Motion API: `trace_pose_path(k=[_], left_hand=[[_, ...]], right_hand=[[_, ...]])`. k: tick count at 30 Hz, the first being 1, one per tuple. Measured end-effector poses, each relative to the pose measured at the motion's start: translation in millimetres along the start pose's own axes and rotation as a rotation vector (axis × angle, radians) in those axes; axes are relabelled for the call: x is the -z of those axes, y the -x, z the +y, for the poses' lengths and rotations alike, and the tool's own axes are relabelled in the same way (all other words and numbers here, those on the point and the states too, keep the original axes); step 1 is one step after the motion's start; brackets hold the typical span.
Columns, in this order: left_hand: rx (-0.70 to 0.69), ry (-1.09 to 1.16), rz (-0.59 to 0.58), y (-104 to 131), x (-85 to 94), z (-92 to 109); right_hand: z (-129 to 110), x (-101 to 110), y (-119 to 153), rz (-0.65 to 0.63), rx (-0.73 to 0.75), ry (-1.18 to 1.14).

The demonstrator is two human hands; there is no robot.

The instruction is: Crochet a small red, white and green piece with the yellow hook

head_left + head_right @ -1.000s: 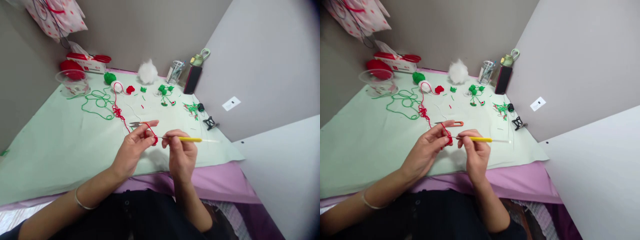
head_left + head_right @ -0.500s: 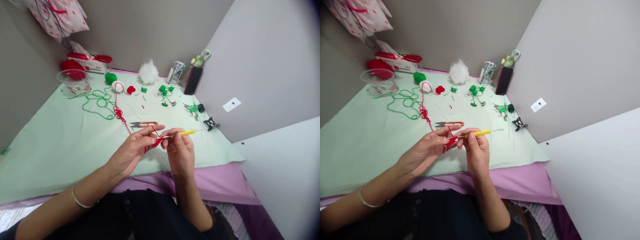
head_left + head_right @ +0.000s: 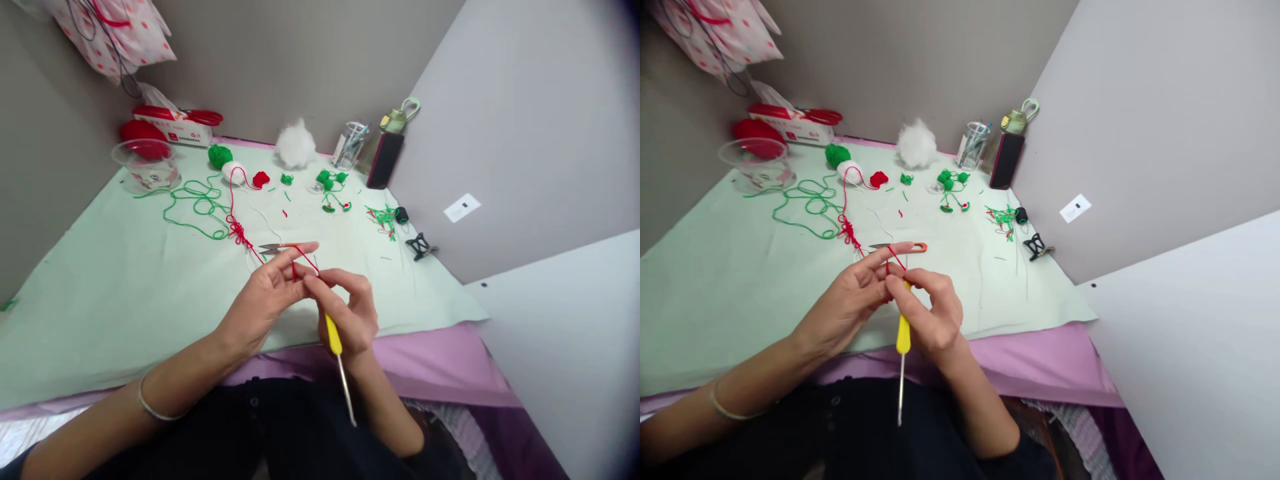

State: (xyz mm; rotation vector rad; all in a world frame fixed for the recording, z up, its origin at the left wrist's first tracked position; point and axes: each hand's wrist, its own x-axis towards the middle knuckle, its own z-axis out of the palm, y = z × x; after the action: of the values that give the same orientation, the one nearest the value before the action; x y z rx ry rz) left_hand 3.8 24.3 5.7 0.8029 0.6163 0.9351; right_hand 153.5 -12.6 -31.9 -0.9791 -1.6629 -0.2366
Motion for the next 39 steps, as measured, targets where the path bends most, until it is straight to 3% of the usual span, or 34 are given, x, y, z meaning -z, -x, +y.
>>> trace_pose_path(k=[4, 8, 15, 21, 23, 25, 29, 34, 37, 39], left_hand=[[0.146, 0.145, -0.008, -3.7, 0.8, 2.4], [0.092, 0.106, 0.029, -4.5, 1.2, 1.9], [-0.048, -0.034, 0.053, -2.7, -3.6, -4.1], [0.062, 0.145, 0.047, -6.3, -4.2, -8.3], [0.119, 0.205, 0.042, -7.8, -1.8, -8.4], [0.126, 0.213, 0.051, -8.3, 0.7, -7.2], [0.03, 0.118, 0.055, -6.4, 1.1, -5.4], [-0.1, -0.02, 0.055, -2.7, -4.7, -7.5], [-0.107, -0.01, 0.069, -0.8, -8.1, -9.4], [-0.076, 0.044, 0.081, -0.8, -9.0, -11.5]], right_hand=[[1.1, 0.6, -5.0, 0.046, -0.214, -0.19], [2.7, 2.8, -16.5, 0.071, -0.454, -0.507], [-2.3, -0.9, -16.5, 0.047, -0.441, -0.457], [-1.3, -2.4, -7.2, 0.056, -0.157, -0.131], [0.7, -0.1, -8.2, 0.085, -0.23, -0.211], [2.2, 3.0, -11.0, 0.125, -0.396, -0.391], [2.1, 4.0, -14.9, 0.141, -0.609, -0.66], [-2.9, -0.7, -14.9, 0.098, -0.477, -0.481], [-3.3, -2.7, -11.6, 0.058, -0.4, -0.376], [-1.6, -4.8, -7.3, 0.045, -0.265, -0.206]])
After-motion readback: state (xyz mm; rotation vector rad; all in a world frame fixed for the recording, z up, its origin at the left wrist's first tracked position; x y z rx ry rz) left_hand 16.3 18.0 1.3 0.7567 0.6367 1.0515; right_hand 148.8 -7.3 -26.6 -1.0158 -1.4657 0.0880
